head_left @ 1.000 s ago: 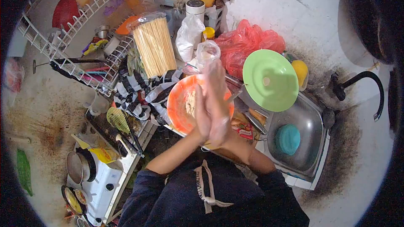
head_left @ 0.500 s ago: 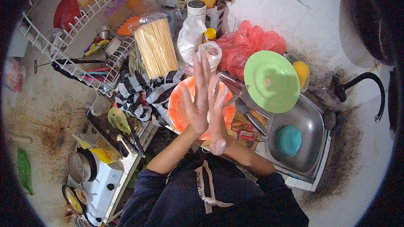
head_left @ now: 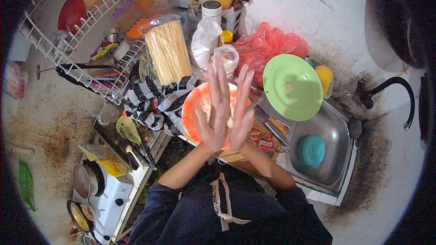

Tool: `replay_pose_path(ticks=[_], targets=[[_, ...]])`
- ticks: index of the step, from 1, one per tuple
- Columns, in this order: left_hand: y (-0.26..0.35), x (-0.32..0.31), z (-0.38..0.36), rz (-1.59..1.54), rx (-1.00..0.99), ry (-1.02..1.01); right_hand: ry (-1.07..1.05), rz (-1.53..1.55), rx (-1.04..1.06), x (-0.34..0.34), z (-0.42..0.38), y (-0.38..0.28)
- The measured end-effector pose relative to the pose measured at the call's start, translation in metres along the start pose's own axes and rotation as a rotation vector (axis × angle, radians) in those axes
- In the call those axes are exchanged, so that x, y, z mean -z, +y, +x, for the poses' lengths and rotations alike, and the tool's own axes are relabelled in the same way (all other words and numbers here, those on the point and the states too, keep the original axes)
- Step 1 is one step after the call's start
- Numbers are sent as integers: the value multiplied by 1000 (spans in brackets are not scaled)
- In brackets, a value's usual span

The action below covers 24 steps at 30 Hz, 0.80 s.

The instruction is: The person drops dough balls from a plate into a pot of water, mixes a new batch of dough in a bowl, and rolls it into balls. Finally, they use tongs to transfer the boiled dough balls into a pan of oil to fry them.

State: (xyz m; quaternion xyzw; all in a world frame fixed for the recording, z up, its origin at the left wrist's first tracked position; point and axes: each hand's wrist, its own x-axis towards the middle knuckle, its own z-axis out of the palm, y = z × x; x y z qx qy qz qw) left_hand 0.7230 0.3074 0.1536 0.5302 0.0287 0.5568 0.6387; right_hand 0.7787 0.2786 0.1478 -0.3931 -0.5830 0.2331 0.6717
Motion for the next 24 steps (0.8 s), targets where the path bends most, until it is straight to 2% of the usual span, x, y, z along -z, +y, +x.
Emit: replay_pose_path(ticks=[2, 3, 5, 9, 10, 12, 14, 15, 17, 19, 20, 21, 23, 24], targets=[[-3, 0, -14, 226, 57, -96, 78, -16, 66, 6, 14, 2], [-5, -3, -17, 226, 54, -97, 148, -29, 133, 7, 19, 0], [-9, -11, -20, 142, 213, 14, 174, 21, 102, 2, 12, -12], [-2, -4, 4, -84, 67, 52, -2, -280, 52, -1, -18, -2], [1, 0, 8, -204, 13, 16, -48, -352, 41, -3, -21, -1], [10, -2, 8, -189, 13, -52, -96, -426, 28, -1, -18, 0], [7, -2, 0, -99, 71, -210, 45, -262, 79, 6, 6, -10], [3, -6, -6, -102, 71, -215, 117, -179, 109, 10, 13, -17], [-4, -16, -12, 34, 240, -223, 146, -242, 131, 8, 16, -36], [-1, -22, -3, -21, 254, -153, 120, -340, 68, -4, 10, -52], [1, -25, 4, -73, 265, -79, -2, -390, 295, 5, 5, -23], [1, -28, 11, -76, 267, -86, -95, -378, 203, 15, -19, -15], [0, -33, 24, -241, 13, -106, -52, -585, 241, 24, -18, -6], [-2, -37, 23, -242, 16, -110, 10, -916, 0, 35, -17, -6]])
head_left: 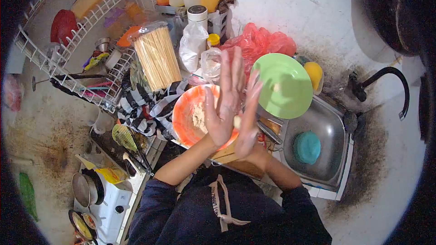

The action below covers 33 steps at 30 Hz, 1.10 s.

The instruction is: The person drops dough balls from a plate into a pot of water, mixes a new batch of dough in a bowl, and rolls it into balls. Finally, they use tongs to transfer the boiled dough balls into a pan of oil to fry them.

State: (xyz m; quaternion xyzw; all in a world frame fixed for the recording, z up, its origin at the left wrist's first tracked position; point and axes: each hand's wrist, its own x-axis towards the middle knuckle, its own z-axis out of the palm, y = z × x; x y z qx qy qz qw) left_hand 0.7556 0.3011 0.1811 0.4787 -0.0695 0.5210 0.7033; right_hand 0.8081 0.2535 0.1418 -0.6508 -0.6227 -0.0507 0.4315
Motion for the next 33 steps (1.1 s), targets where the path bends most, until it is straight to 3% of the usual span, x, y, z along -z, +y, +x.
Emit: replay_pose_path(ticks=[1, 2, 3, 5, 7, 11, 13, 15, 17, 18, 19, 21, 22, 25, 27, 29, 31, 33], targets=[[-4, -4, -3, -15, 45, -69, -49, -329, -244, 15, 16, 0], [-10, -9, -5, -32, 88, -143, 207, 356, 101, 23, 25, 15], [-19, -12, -9, -38, 91, -154, 217, 348, 99, 28, 27, 17], [-33, -18, -14, 26, 340, -126, 309, 562, -34, 48, 39, -3], [-33, -25, 3, 40, 379, -113, 295, 469, 29, 47, 33, 5], [-51, -31, 38, -84, 214, -64, 219, 405, 147, 51, 29, 28], [-65, -36, 37, -211, 319, -146, 324, 380, 53, 58, 37, 58], [-81, -46, 30, -109, 399, -152, 335, 308, -52, 72, 48, 80], [-96, -50, 28, -228, 725, -43, 357, 231, -158, 81, 51, 85], [-108, -45, 32, -164, 759, -72, 344, 292, -122, 80, 51, 82], [-113, -45, 39, -167, 764, -84, 331, 354, -87, 80, 50, 78], [-122, -45, 56, -6, 423, -166, 249, 224, -41, 87, 46, 69], [-146, -41, 68, -220, 384, -133, 226, 160, -3, 88, 43, 73], [-136, -55, 74, -333, 494, -51, 247, 124, 2, 78, 40, 127], [-153, -58, 66, -372, 534, -55, 314, 117, -143, 86, 48, 143], [-164, -60, 56, -47, 580, -45, 312, 33, -146, 89, 61, 148], [-167, -59, 62, -97, 572, -43, 312, -55, -148, 93, 63, 144], [-160, -57, 73, -184, 565, 31, 295, 88, -49, 93, 67, 133]])
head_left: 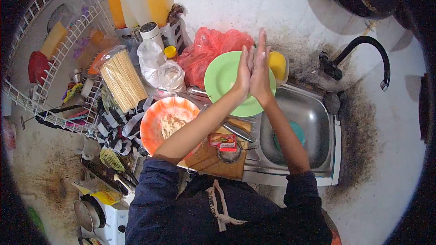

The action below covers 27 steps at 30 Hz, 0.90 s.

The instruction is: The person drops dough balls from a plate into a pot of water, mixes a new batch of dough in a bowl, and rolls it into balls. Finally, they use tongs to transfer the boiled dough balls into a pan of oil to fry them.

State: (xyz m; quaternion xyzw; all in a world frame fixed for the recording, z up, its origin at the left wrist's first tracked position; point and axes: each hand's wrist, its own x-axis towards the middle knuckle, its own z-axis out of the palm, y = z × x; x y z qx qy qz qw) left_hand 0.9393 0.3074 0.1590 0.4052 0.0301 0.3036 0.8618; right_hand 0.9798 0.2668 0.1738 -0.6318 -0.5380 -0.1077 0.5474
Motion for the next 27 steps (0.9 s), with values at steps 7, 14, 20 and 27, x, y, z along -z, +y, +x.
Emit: replay_pose_path(ticks=[7, 14, 20, 27], targets=[[30, 14, 22, -58, -84, -22, -79, -73, -25, -2, -7, 34], [100, 33, -14, 36, -184, 66, -188, 65, -47, 26, 25, -16], [165, 69, -101, 460, -389, -70, -485, 143, 53, 9, 4, -91], [150, 151, -208, 1200, -160, 130, -944, -155, 199, -66, -54, -90]])
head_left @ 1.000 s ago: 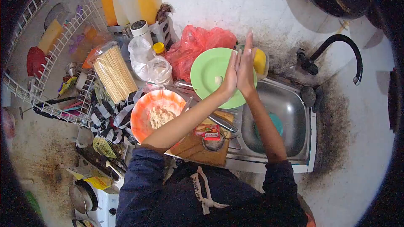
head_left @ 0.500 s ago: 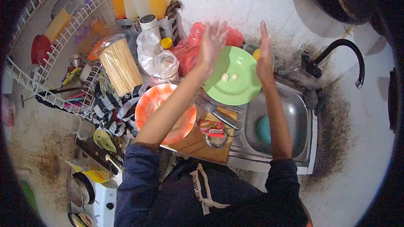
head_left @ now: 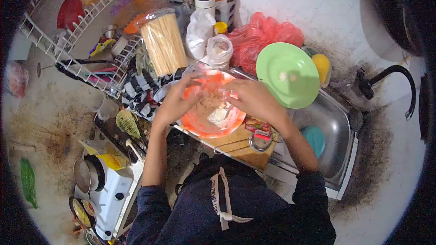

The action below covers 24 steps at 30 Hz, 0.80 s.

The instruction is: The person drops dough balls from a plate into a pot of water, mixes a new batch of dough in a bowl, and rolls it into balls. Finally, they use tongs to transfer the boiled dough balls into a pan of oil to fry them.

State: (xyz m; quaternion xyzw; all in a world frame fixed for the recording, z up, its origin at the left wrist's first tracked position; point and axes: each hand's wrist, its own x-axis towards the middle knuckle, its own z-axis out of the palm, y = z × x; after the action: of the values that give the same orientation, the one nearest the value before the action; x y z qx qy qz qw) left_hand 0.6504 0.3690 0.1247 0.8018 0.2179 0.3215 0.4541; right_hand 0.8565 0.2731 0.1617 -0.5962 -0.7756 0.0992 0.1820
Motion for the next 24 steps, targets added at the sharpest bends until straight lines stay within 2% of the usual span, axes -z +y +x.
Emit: replay_pose_path(ticks=[1, 3, 5, 8, 10, 11, 13, 17, 20, 22, 24], targets=[[-6, 1, -9, 147, 26, -32, -61, -110, 16, -14, 3, 1], [-8, -2, -15, 213, 10, 15, -95, -146, 2, -40, 12, 2], [-11, -3, -19, 439, -57, 56, -125, -185, -15, -57, 21, 1], [-9, -6, -27, 501, -12, 47, -183, -282, -114, -76, 28, 2], [-1, -10, -28, 592, 52, -10, -105, -305, -148, -84, 31, 4], [0, -14, -27, 590, 54, -9, -107, -306, -147, -86, 33, 5], [-1, -21, -25, 676, -94, 11, -173, -314, -156, -88, 34, 7], [-10, -31, -19, 664, -22, -69, -178, -315, -97, -84, 31, 10], [-11, -33, -13, 713, -71, -41, -154, -257, -113, -77, 28, 7], [-13, -33, -11, 729, -57, 8, 71, -97, -36, -73, 26, 5], [-15, -32, -7, 723, -20, -33, 89, -22, 3, -73, 26, 12]])
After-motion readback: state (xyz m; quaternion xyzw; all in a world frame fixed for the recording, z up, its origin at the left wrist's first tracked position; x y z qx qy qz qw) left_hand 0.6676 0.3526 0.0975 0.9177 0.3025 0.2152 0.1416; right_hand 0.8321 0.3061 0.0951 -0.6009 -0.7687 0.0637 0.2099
